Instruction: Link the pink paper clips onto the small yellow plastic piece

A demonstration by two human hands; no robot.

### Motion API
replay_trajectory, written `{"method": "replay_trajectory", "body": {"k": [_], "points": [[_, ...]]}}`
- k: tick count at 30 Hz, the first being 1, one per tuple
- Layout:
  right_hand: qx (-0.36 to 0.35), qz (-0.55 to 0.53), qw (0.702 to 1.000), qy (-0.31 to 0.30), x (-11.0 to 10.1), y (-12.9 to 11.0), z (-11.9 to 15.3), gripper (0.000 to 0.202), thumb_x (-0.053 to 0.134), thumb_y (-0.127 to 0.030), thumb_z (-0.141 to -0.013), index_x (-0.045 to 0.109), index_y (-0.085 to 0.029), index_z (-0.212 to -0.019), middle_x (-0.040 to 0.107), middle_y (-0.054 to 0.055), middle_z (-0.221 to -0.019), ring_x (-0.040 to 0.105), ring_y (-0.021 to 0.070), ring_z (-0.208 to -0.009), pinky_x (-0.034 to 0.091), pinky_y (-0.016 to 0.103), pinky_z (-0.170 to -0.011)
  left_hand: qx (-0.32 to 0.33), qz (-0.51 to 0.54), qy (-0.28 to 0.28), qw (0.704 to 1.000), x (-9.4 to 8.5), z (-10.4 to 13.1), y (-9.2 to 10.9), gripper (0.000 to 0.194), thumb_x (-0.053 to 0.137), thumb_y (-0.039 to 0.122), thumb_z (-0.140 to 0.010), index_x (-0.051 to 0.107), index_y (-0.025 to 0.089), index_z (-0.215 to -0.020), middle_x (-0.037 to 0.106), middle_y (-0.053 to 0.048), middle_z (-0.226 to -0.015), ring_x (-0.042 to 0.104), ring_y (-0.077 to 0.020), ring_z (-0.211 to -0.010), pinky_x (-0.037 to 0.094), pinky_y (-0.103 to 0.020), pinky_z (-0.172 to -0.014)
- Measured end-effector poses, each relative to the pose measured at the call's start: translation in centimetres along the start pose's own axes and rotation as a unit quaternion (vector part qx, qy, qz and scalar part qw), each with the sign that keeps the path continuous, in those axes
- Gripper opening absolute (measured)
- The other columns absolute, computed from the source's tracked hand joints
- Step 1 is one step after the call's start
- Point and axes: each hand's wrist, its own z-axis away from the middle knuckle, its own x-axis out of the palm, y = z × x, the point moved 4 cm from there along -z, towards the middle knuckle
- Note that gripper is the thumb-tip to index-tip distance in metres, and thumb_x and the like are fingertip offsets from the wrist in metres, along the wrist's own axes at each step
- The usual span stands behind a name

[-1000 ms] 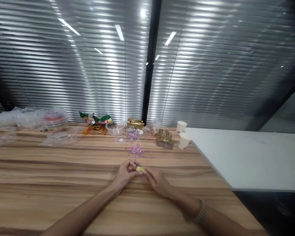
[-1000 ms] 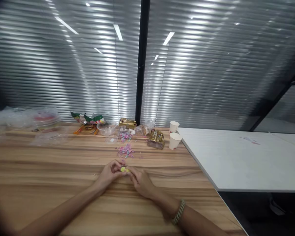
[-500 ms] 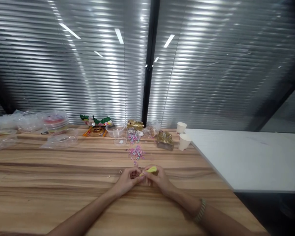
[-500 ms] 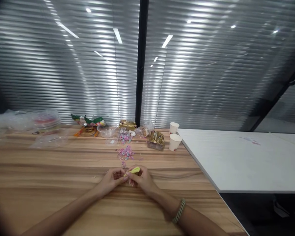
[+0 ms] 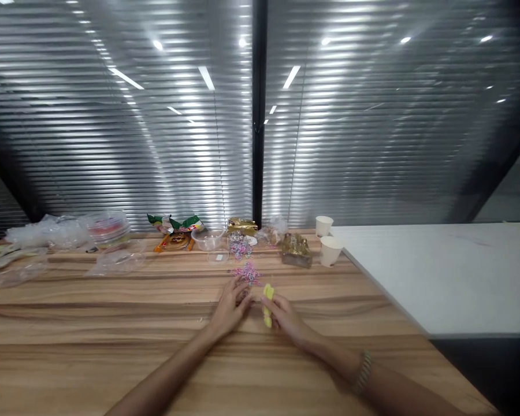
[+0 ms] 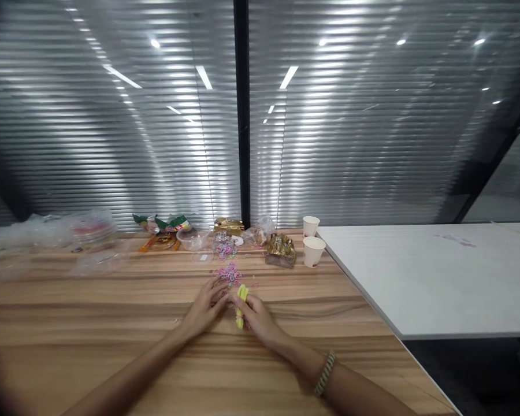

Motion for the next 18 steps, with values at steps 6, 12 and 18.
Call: {"method": "replay_trajectory", "body": {"k": [6, 12, 18], "points": [[0.003, 0.014, 1.0, -0.015, 0.1, 0.1, 0.0, 0.051, 0.053, -0.065, -0.068, 0.046, -0.015, -0.066, 0.039, -0.004, -0.049, 0.035, 0.0069, -0.04, 0.025, 0.018, -0.038, -0.003, 0.006, -0.02, 1.0, 1.6, -1.0, -1.1, 0.032, 0.043, 0.03, -0.084, 0.055, 0.016, -0.11, 0.049, -0.01, -0.122, 0.041, -0.0216, -0.115, 0.032, -0.039, -0.099], [0.01, 0.022, 1.0, -0.01, 0.1, 0.1, 0.0, 0.054, 0.053, -0.068, -0.065, 0.047, -0.015, -0.068, 0.04, -0.004, -0.049, 0.035, 0.0065, -0.04, 0.025, 0.017, -0.037, 0.026, 0.016, -0.01, 0.999, 1.6, -0.5, -0.8, 0.03, 0.046, 0.024, -0.081, 0.056, 0.017, -0.108, 0.055, -0.009, -0.113, 0.047, -0.0206, -0.108, 0.035, -0.036, -0.096], [-0.002, 0.013, 1.0, 0.005, -0.1, 0.0, 0.1, 0.052, 0.054, -0.066, -0.066, 0.046, -0.015, -0.065, 0.041, -0.004, -0.048, 0.036, 0.007, -0.039, 0.026, 0.018, -0.036, -0.001, 0.064, 0.004, 0.998, 0.4, -0.6, -0.1, 0.016, 0.056, 0.02, -0.075, 0.065, 0.018, -0.087, 0.063, -0.007, -0.096, 0.055, -0.0209, -0.091, 0.043, -0.034, -0.082]]}}
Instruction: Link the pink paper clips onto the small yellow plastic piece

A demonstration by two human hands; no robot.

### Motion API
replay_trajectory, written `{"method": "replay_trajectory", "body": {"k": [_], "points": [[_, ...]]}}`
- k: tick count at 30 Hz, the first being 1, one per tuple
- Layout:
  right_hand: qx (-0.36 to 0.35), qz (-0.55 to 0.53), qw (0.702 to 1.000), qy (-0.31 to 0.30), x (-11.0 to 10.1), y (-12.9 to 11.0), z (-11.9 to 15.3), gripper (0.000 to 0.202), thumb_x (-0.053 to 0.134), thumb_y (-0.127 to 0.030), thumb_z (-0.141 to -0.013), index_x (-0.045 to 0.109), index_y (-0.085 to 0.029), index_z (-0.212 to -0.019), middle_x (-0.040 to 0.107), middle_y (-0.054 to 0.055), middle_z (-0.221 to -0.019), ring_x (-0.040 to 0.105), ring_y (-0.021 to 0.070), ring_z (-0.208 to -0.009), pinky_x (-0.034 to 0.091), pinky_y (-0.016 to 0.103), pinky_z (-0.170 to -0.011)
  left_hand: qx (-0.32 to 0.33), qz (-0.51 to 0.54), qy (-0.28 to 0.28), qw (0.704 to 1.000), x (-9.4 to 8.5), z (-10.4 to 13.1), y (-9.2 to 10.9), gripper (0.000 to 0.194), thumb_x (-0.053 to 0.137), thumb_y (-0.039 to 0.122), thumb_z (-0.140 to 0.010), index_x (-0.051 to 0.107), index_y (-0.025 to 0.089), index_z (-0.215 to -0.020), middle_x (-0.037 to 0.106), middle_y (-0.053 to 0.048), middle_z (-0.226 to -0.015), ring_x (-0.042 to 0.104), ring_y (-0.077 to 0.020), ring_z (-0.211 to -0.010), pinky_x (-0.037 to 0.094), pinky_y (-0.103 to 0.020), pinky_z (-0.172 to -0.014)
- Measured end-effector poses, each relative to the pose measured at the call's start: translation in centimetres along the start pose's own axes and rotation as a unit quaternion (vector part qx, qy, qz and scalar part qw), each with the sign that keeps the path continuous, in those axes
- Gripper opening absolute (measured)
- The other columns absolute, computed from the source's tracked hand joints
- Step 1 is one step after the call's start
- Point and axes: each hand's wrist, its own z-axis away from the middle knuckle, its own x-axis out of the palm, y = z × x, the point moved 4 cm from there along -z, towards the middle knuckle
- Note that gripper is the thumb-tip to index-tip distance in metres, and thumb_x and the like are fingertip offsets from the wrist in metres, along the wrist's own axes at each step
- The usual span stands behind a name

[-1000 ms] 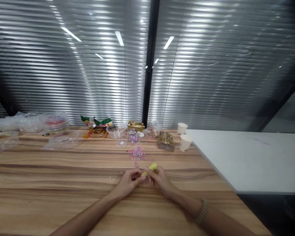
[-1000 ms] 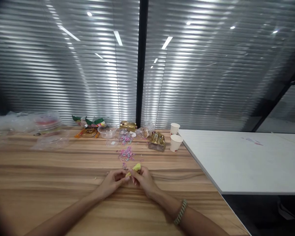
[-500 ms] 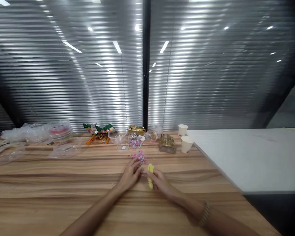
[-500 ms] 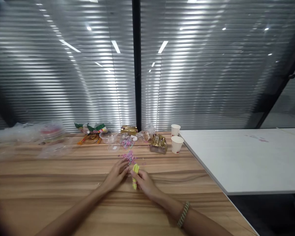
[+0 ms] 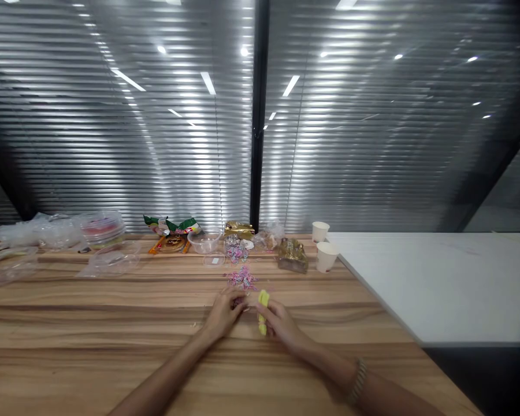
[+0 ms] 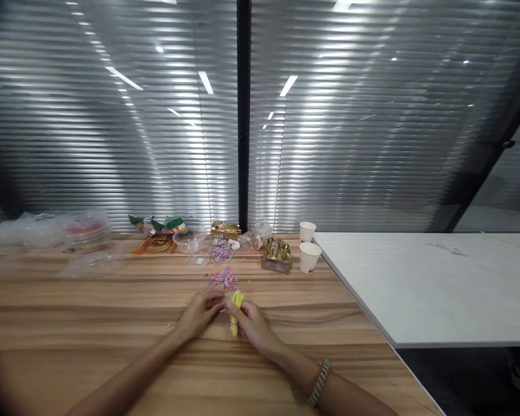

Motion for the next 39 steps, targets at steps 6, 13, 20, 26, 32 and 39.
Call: {"method": "replay_trajectory", "body": {"k": [6, 13, 20, 26, 32, 39], "points": [[-0.002, -0.01, 0.999, 0.031, -0.4, 0.3, -0.2, 0.051, 0.055, -0.065, -0.066, 0.042, -0.016, -0.06, 0.04, -0.004, -0.047, 0.034, 0.007, -0.038, 0.024, 0.018, -0.036, -0.007, 0.028, 0.001, 1.0, -0.5, 0.1, 0.5, 0.012, 0.056, 0.018, -0.074, 0.067, 0.018, -0.079, 0.066, -0.006, -0.078, 0.058, -0.0195, -0.076, 0.044, -0.029, -0.07], [0.007, -0.021, 0.999, 0.043, -0.6, 0.1, 0.0, 0.05, 0.055, -0.065, -0.065, 0.042, -0.017, -0.062, 0.039, -0.005, -0.048, 0.034, 0.0072, -0.039, 0.023, 0.019, -0.037, -0.046, 0.07, 0.017, 0.996, -0.5, 0.0, 0.3, 0.018, 0.05, 0.019, -0.077, 0.067, 0.017, -0.081, 0.068, -0.005, -0.081, 0.06, -0.0186, -0.076, 0.045, -0.028, -0.071], [0.013, -0.011, 0.999, 0.047, -0.6, -0.3, 0.0, 0.051, 0.055, -0.066, -0.062, 0.039, -0.017, -0.061, 0.036, -0.005, -0.049, 0.033, 0.0082, -0.042, 0.024, 0.019, -0.039, -0.103, 0.126, 0.035, 0.986, -0.6, -0.1, -0.1, 0.023, 0.049, 0.02, -0.077, 0.064, 0.013, -0.093, 0.067, -0.007, -0.092, 0.061, -0.0198, -0.082, 0.048, -0.031, -0.075], [-0.026, -0.001, 0.998, 0.051, -0.9, -0.8, 0.0, 0.051, 0.055, -0.066, -0.062, 0.04, -0.017, -0.059, 0.035, -0.003, -0.054, 0.033, 0.01, -0.05, 0.027, 0.02, -0.045, -0.085, 0.111, 0.033, 0.99, -1.0, -0.1, 0.0, 0.027, 0.046, 0.018, -0.078, 0.063, 0.014, -0.099, 0.065, -0.006, -0.099, 0.059, -0.0198, -0.09, 0.046, -0.033, -0.082], [-0.04, 0.013, 0.998, 0.037, -0.8, -0.6, -0.1, 0.049, 0.054, -0.064, -0.066, 0.044, -0.016, -0.061, 0.038, -0.002, -0.054, 0.034, 0.0103, -0.05, 0.027, 0.02, -0.045, -0.034, 0.044, 0.034, 0.998, -0.9, 0.0, 0.5, 0.035, 0.042, 0.01, -0.075, 0.06, 0.016, -0.104, 0.062, -0.006, -0.104, 0.055, -0.0184, -0.097, 0.042, -0.032, -0.087], [-0.083, 0.011, 0.996, 0.012, -0.7, -0.6, -0.5, 0.047, 0.051, -0.06, -0.073, 0.057, -0.013, -0.077, 0.052, 0.002, -0.067, 0.045, 0.0137, -0.061, 0.033, 0.02, -0.052, 0.079, -0.07, -0.031, 0.994, -0.4, 0.4, 3.1, 0.017, 0.057, 0.022, -0.071, 0.061, 0.019, -0.087, 0.058, -0.005, -0.095, 0.05, -0.0206, -0.092, 0.039, -0.032, -0.083]]}}
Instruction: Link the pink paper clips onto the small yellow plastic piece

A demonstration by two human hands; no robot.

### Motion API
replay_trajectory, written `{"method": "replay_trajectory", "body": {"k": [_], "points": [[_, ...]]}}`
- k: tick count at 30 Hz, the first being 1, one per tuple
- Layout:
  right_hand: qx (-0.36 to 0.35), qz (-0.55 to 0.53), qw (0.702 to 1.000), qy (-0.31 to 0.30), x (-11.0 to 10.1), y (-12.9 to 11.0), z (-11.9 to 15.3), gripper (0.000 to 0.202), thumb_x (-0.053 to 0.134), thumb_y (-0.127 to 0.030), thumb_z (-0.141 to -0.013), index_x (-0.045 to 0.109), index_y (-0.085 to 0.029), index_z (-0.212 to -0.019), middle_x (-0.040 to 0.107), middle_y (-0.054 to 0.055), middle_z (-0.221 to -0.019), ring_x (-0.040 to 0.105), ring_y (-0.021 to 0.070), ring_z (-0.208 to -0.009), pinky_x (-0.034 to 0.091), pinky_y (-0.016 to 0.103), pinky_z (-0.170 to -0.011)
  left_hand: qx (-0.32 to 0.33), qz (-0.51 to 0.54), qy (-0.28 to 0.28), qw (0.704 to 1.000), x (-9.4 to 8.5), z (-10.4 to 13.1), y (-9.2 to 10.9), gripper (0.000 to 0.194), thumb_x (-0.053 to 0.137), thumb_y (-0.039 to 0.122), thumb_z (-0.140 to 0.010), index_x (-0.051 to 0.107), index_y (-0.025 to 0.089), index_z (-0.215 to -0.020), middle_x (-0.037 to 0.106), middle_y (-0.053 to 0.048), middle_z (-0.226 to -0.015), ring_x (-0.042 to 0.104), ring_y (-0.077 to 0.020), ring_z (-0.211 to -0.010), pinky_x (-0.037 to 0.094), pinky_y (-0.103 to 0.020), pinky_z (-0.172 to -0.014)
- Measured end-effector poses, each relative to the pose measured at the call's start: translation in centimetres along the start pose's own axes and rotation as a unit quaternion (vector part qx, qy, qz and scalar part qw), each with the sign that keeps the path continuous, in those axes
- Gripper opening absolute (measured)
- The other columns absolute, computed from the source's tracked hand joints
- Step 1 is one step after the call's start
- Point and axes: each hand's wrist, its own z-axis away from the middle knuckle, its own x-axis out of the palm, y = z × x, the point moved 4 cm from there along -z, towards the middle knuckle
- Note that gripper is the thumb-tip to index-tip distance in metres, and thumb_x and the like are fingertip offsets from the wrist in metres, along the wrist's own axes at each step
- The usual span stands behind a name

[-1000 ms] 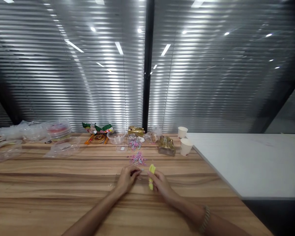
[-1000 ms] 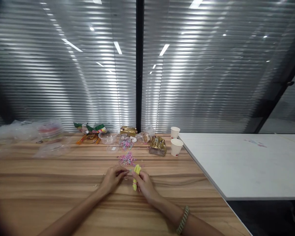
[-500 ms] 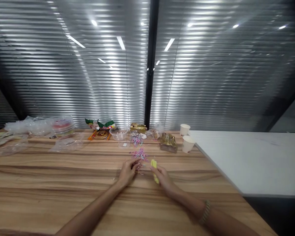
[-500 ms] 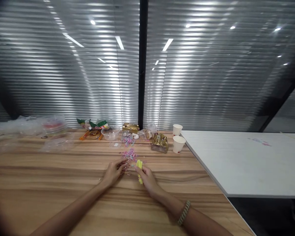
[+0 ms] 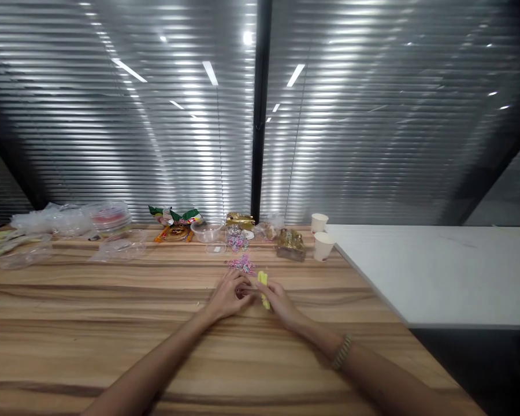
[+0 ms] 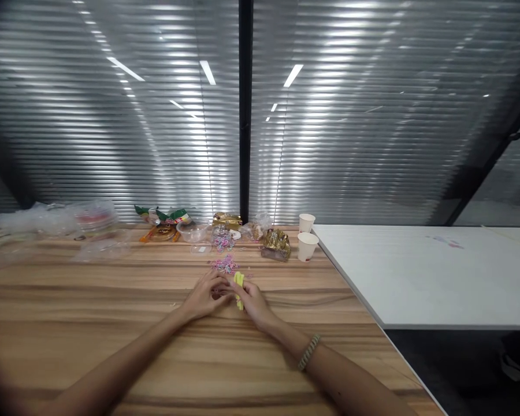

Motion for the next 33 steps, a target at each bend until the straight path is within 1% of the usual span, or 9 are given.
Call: {"method": "replay_trajectory", "body": {"k": [4, 9, 13, 16, 22, 25, 27, 30, 33], "points": [[0.01, -0.001, 1.0, -0.003, 0.2, -0.3, 0.0, 0.05, 0.053, -0.062, -0.07, 0.06, -0.013, -0.082, 0.056, 0.004, -0.074, 0.049, 0.0159, -0.066, 0.035, 0.021, -0.055, -0.008, -0.063, 0.002, 0.998, -0.1, 0.1, 0.1, 0.023, 0.063, 0.035, -0.067, 0.056, 0.018, -0.082, 0.056, -0.005, -0.087, 0.048, -0.021, -0.085, 0.038, -0.031, -0.076], [0.021, 0.014, 0.999, 0.021, 0.2, -0.8, 0.2, 0.049, 0.054, -0.064, -0.066, 0.053, -0.015, -0.064, 0.046, -0.001, -0.056, 0.04, 0.0121, -0.052, 0.029, 0.021, -0.047, -0.012, -0.088, -0.001, 0.996, 0.2, 0.1, -0.2, 0.014, 0.057, 0.031, -0.073, 0.055, 0.018, -0.073, 0.054, -0.004, -0.083, 0.047, -0.0199, -0.082, 0.036, -0.03, -0.072], [0.02, 0.016, 1.0, 0.012, 0.2, -0.9, 0.2, 0.05, 0.054, -0.064, -0.066, 0.049, -0.015, -0.059, 0.041, -0.002, -0.053, 0.035, 0.0108, -0.049, 0.027, 0.021, -0.046, -0.001, -0.066, -0.006, 0.998, 0.4, 0.1, -0.6, 0.011, 0.054, 0.027, -0.077, 0.055, 0.018, -0.07, 0.054, -0.003, -0.081, 0.047, -0.0189, -0.083, 0.036, -0.029, -0.073], [0.01, 0.014, 1.0, 0.003, 0.2, -0.9, 0.1, 0.048, 0.053, -0.063, -0.067, 0.048, -0.015, -0.061, 0.041, -0.001, -0.054, 0.036, 0.011, -0.051, 0.028, 0.021, -0.046, 0.005, -0.051, -0.008, 0.999, 0.4, 0.0, -0.9, 0.012, 0.053, 0.027, -0.078, 0.056, 0.017, -0.071, 0.055, -0.004, -0.082, 0.048, -0.0186, -0.084, 0.037, -0.029, -0.075], [0.006, 0.017, 1.0, 0.005, 0.1, -0.8, 0.2, 0.047, 0.053, -0.061, -0.069, 0.045, -0.016, -0.061, 0.04, -0.001, -0.056, 0.036, 0.0111, -0.053, 0.029, 0.021, -0.048, -0.02, -0.047, 0.05, 0.997, -0.1, -0.1, -1.9, 0.022, 0.037, 0.023, -0.087, 0.058, 0.017, -0.089, 0.056, -0.006, -0.09, 0.048, -0.0191, -0.089, 0.037, -0.031, -0.081], [0.004, 0.02, 1.0, 0.008, 0.1, -0.9, 0.2, 0.047, 0.054, -0.061, -0.068, 0.042, -0.016, -0.06, 0.038, -0.002, -0.056, 0.035, 0.0105, -0.052, 0.028, 0.02, -0.047, -0.038, -0.066, 0.065, 0.995, -0.4, 0.0, -2.8, 0.022, 0.038, 0.022, -0.086, 0.06, 0.017, -0.086, 0.057, -0.008, -0.094, 0.048, -0.0203, -0.094, 0.036, -0.032, -0.084], [0.009, 0.023, 1.0, 0.005, 0.2, -0.7, 0.2, 0.047, 0.053, -0.061, -0.068, 0.04, -0.016, -0.059, 0.036, -0.003, -0.055, 0.034, 0.0099, -0.05, 0.027, 0.02, -0.046, -0.04, -0.078, 0.058, 0.994, -0.7, 0.1, -3.3, 0.02, 0.041, 0.022, -0.084, 0.06, 0.017, -0.084, 0.057, -0.007, -0.094, 0.047, -0.0206, -0.094, 0.037, -0.032, -0.083], [0.027, 0.022, 0.999, 0.001, 0.1, -0.1, 0.0, 0.047, 0.051, -0.062, -0.069, 0.039, -0.017, -0.06, 0.034, -0.004, -0.052, 0.033, 0.0093, -0.047, 0.024, 0.02, -0.043, -0.023, -0.098, 0.027, 0.995, -1.3, 0.4, -3.6, 0.022, 0.038, 0.024, -0.085, 0.059, 0.018, -0.086, 0.056, -0.006, -0.097, 0.047, -0.0201, -0.093, 0.036, -0.032, -0.082], [0.01, 0.028, 1.0, -0.003, 0.0, -0.1, 0.0, 0.046, 0.051, -0.06, -0.071, 0.039, -0.017, -0.061, 0.035, -0.003, -0.054, 0.034, 0.0095, -0.049, 0.025, 0.019, -0.044, -0.005, -0.125, -0.008, 0.992, -1.8, 0.6, -3.5, 0.021, 0.035, 0.022, -0.086, 0.056, 0.018, -0.085, 0.056, -0.006, -0.095, 0.046, -0.0202, -0.093, 0.036, -0.033, -0.081]]}}
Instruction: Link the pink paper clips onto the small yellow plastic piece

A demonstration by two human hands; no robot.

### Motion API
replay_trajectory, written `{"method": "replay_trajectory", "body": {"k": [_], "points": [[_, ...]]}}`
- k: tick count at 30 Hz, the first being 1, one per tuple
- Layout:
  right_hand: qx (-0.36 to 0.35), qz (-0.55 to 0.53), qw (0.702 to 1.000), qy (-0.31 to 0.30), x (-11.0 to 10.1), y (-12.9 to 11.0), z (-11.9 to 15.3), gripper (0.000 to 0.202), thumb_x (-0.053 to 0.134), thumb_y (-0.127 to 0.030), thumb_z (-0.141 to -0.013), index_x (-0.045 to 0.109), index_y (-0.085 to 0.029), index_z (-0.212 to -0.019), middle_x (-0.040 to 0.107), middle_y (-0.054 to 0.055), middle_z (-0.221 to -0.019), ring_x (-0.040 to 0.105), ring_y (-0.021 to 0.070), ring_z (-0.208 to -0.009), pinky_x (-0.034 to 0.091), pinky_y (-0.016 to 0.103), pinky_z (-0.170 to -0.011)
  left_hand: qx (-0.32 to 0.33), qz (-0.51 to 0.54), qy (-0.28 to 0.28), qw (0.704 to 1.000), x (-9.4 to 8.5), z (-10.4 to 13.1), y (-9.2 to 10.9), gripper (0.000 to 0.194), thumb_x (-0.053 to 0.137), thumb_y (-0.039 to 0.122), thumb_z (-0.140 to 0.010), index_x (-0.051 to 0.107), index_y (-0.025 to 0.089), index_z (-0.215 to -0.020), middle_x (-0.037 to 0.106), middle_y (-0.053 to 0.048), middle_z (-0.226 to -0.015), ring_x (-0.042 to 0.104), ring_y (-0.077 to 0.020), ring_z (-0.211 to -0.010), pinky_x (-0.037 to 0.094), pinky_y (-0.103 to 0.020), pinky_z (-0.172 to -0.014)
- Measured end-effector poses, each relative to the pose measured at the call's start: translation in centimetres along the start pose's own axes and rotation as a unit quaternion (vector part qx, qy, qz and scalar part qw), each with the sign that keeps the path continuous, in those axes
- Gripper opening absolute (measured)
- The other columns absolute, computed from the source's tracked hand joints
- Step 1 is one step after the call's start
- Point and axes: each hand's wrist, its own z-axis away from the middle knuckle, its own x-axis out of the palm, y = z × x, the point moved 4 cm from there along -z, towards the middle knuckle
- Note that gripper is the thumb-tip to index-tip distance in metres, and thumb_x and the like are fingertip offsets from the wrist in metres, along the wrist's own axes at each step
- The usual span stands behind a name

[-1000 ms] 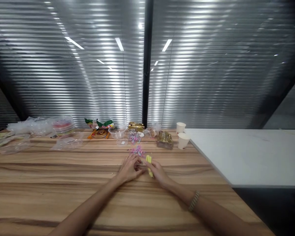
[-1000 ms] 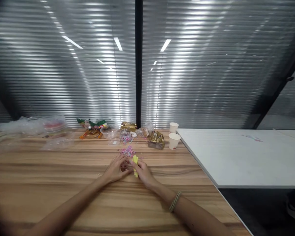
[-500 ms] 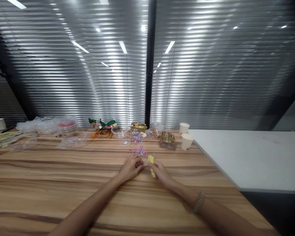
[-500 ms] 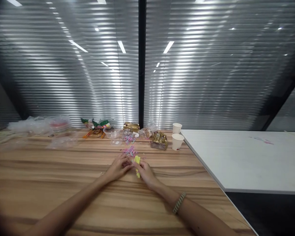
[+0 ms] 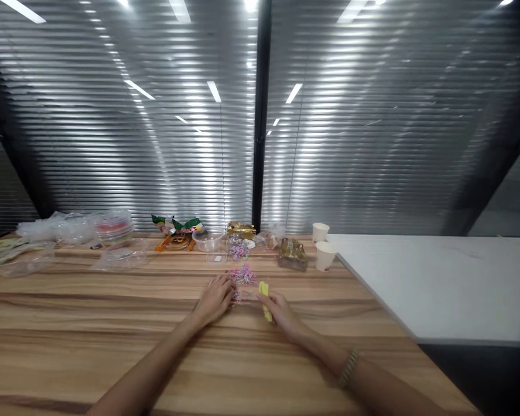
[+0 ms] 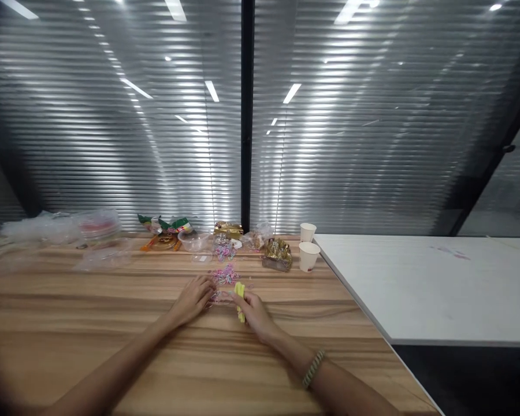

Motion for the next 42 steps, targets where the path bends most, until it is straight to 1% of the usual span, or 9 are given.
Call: {"method": "replay_trajectory", "body": {"k": [7, 13, 16, 22, 26, 30, 34, 39, 42], "points": [[0.005, 0.009, 1.0, 0.008, -0.2, -0.9, 0.4, 0.045, 0.054, -0.059, -0.069, 0.043, -0.016, -0.06, 0.038, -0.002, -0.057, 0.035, 0.0104, -0.053, 0.026, 0.02, -0.048, 0.014, -0.013, -0.026, 0.999, -0.3, -0.1, 0.5, 0.018, 0.035, 0.012, -0.081, 0.052, 0.017, -0.08, 0.054, -0.005, -0.09, 0.044, -0.0195, -0.09, 0.035, -0.031, -0.079], [0.032, 0.017, 0.999, -0.002, 0.0, 0.2, 0.2, 0.047, 0.05, -0.061, -0.071, 0.039, -0.017, -0.058, 0.035, -0.004, -0.051, 0.033, 0.0088, -0.046, 0.023, 0.02, -0.043, 0.008, 0.011, -0.006, 1.0, -0.3, -0.1, 0.1, 0.02, 0.034, 0.007, -0.075, 0.052, 0.017, -0.074, 0.054, -0.005, -0.087, 0.045, -0.0191, -0.087, 0.035, -0.03, -0.077], [0.032, 0.017, 0.999, -0.002, 0.0, 0.5, 0.1, 0.048, 0.05, -0.062, -0.07, 0.039, -0.017, -0.058, 0.036, -0.004, -0.051, 0.034, 0.0086, -0.045, 0.024, 0.019, -0.042, 0.004, 0.033, -0.005, 0.999, -0.7, -0.1, -0.3, 0.02, 0.035, 0.008, -0.076, 0.053, 0.017, -0.074, 0.055, -0.004, -0.09, 0.046, -0.019, -0.088, 0.035, -0.03, -0.079], [0.023, 0.013, 1.0, -0.006, 0.0, 0.2, 0.1, 0.047, 0.051, -0.061, -0.071, 0.039, -0.017, -0.059, 0.037, -0.004, -0.052, 0.035, 0.0087, -0.046, 0.025, 0.019, -0.042, 0.036, 0.095, -0.066, 0.993, -0.8, 0.1, -0.4, 0.009, 0.05, 0.023, -0.076, 0.057, 0.019, -0.08, 0.055, -0.003, -0.094, 0.046, -0.0198, -0.095, 0.035, -0.029, -0.084], [0.009, 0.025, 1.0, -0.001, 0.0, 0.1, 0.1, 0.047, 0.049, -0.061, -0.071, 0.04, -0.016, -0.06, 0.038, -0.003, -0.053, 0.037, 0.0095, -0.048, 0.027, 0.019, -0.043, 0.038, 0.119, -0.068, 0.99, -0.4, 0.1, -0.4, 0.011, 0.054, 0.028, -0.075, 0.058, 0.018, -0.079, 0.056, -0.004, -0.091, 0.048, -0.0187, -0.09, 0.037, -0.027, -0.081], [0.015, 0.031, 0.999, -0.001, 0.0, 0.1, 0.1, 0.049, 0.049, -0.063, -0.07, 0.042, -0.016, -0.06, 0.039, -0.002, -0.054, 0.037, 0.0099, -0.049, 0.029, 0.019, -0.044, 0.021, 0.15, -0.066, 0.986, 0.0, -0.1, -0.9, 0.015, 0.051, 0.029, -0.078, 0.06, 0.018, -0.076, 0.057, -0.003, -0.084, 0.051, -0.0173, -0.084, 0.038, -0.024, -0.074], [0.024, 0.028, 0.999, -0.009, 0.0, 0.0, 0.2, 0.05, 0.05, -0.065, -0.068, 0.042, -0.016, -0.059, 0.04, -0.002, -0.053, 0.038, 0.0106, -0.048, 0.03, 0.02, -0.044, -0.021, 0.172, -0.08, 0.982, 0.2, -0.2, -1.3, 0.023, 0.048, 0.034, -0.08, 0.062, 0.017, -0.077, 0.059, -0.002, -0.074, 0.052, -0.0155, -0.072, 0.039, -0.023, -0.067], [0.012, 0.008, 1.0, -0.006, -0.3, -0.2, 0.5, 0.048, 0.055, -0.062, -0.067, 0.05, -0.014, -0.06, 0.049, 0.002, -0.059, 0.046, 0.0137, -0.057, 0.036, 0.022, -0.053, -0.048, 0.226, -0.065, 0.971, 0.2, -0.3, -0.3, 0.024, 0.045, 0.032, -0.082, 0.062, 0.015, -0.076, 0.062, -0.003, -0.074, 0.053, -0.015, -0.071, 0.039, -0.022, -0.065], [0.004, -0.026, 1.0, -0.003, -0.6, -0.3, 0.7, 0.045, 0.052, -0.058, -0.073, 0.056, -0.013, -0.073, 0.05, 0.001, -0.06, 0.047, 0.0141, -0.058, 0.037, 0.023, -0.055, -0.054, 0.264, -0.051, 0.962, 0.6, -0.4, 0.9, 0.024, 0.045, 0.031, -0.082, 0.061, 0.015, -0.075, 0.061, -0.003, -0.074, 0.054, -0.0151, -0.071, 0.04, -0.022, -0.065]]}}
